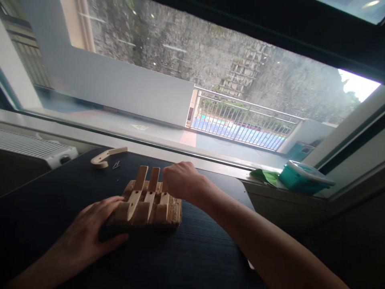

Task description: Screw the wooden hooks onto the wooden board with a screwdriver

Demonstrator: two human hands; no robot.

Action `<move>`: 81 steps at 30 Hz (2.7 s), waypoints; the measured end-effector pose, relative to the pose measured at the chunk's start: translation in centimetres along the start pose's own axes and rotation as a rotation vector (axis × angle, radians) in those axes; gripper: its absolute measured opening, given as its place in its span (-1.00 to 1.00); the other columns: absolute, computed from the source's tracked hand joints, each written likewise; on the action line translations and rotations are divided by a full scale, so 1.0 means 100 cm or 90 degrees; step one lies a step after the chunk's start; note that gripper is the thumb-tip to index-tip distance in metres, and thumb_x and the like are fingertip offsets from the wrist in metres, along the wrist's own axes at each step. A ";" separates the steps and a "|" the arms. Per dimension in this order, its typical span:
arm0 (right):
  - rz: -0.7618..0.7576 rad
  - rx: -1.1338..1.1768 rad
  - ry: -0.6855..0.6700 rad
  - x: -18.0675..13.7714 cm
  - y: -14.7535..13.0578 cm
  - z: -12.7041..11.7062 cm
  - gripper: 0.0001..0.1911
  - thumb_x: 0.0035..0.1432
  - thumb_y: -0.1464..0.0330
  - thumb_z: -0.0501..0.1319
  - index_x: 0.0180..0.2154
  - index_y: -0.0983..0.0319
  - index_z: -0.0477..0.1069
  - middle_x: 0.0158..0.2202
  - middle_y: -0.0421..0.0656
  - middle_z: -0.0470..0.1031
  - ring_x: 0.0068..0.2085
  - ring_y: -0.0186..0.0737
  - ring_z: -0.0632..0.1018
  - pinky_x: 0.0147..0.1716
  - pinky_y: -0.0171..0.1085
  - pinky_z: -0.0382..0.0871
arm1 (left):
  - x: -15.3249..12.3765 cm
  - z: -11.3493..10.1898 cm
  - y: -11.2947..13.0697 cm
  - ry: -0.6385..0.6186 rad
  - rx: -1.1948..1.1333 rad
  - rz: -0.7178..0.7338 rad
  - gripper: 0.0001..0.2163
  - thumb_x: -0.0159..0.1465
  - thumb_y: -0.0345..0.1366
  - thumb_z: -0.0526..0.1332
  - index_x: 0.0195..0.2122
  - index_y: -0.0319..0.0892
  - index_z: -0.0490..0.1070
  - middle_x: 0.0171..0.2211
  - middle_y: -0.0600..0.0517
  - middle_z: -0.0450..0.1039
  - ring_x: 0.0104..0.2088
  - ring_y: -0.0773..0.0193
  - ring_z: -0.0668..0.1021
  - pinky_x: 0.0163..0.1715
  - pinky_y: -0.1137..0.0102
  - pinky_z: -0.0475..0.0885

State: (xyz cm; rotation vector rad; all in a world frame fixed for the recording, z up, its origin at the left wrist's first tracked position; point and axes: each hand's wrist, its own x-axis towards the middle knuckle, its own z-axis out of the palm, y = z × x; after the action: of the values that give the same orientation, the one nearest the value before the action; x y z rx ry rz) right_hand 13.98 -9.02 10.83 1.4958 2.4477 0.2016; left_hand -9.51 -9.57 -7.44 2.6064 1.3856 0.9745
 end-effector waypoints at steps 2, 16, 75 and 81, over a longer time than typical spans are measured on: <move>-0.001 0.008 -0.033 -0.002 -0.007 -0.005 -0.72 0.26 0.39 -0.01 -0.36 0.27 0.45 -0.42 -0.13 0.52 -0.42 -0.31 0.46 -0.46 -0.32 0.17 | 0.015 0.003 -0.011 -0.008 0.026 -0.001 -0.58 0.08 0.02 0.22 -0.08 -0.06 0.32 0.02 -0.07 0.42 0.01 -0.01 0.46 0.02 0.11 0.30; 0.015 0.072 0.020 0.023 0.017 0.011 -0.75 0.13 0.27 0.10 -0.22 0.20 0.47 -0.25 -0.10 0.55 -0.28 -0.23 0.50 -0.47 -0.34 0.14 | 0.111 0.011 0.018 0.049 -0.372 -0.217 -0.59 0.17 0.03 0.10 -0.11 -0.15 0.40 -0.09 -0.04 0.50 -0.07 0.11 0.51 -0.05 0.26 0.40; 0.003 0.100 -0.108 0.031 0.036 -0.008 -0.78 0.04 0.40 0.14 -0.24 0.22 0.48 -0.32 -0.16 0.52 -0.39 -0.32 0.41 -0.48 -0.35 0.15 | 0.120 0.020 0.014 -0.404 -0.558 -0.141 -0.70 0.06 -0.16 0.21 -0.21 -0.19 0.39 -0.40 0.10 0.41 -0.33 0.25 0.49 -0.33 0.46 0.37; -0.049 0.044 -0.045 0.033 0.030 0.005 -0.81 0.14 0.45 0.06 -0.30 0.30 0.45 -0.26 -0.06 0.53 -0.27 -0.26 0.44 -0.37 -0.31 0.19 | 0.119 0.023 0.012 -0.395 -0.580 -0.126 -0.69 0.09 -0.21 0.20 -0.14 -0.19 0.38 -0.37 0.11 0.42 -0.32 0.29 0.48 -0.33 0.48 0.37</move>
State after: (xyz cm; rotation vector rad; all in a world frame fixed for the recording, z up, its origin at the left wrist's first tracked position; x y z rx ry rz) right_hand 15.30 -4.74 10.61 1.4082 2.4729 0.0485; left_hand -2.51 -0.72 -2.84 1.7933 0.7522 0.4999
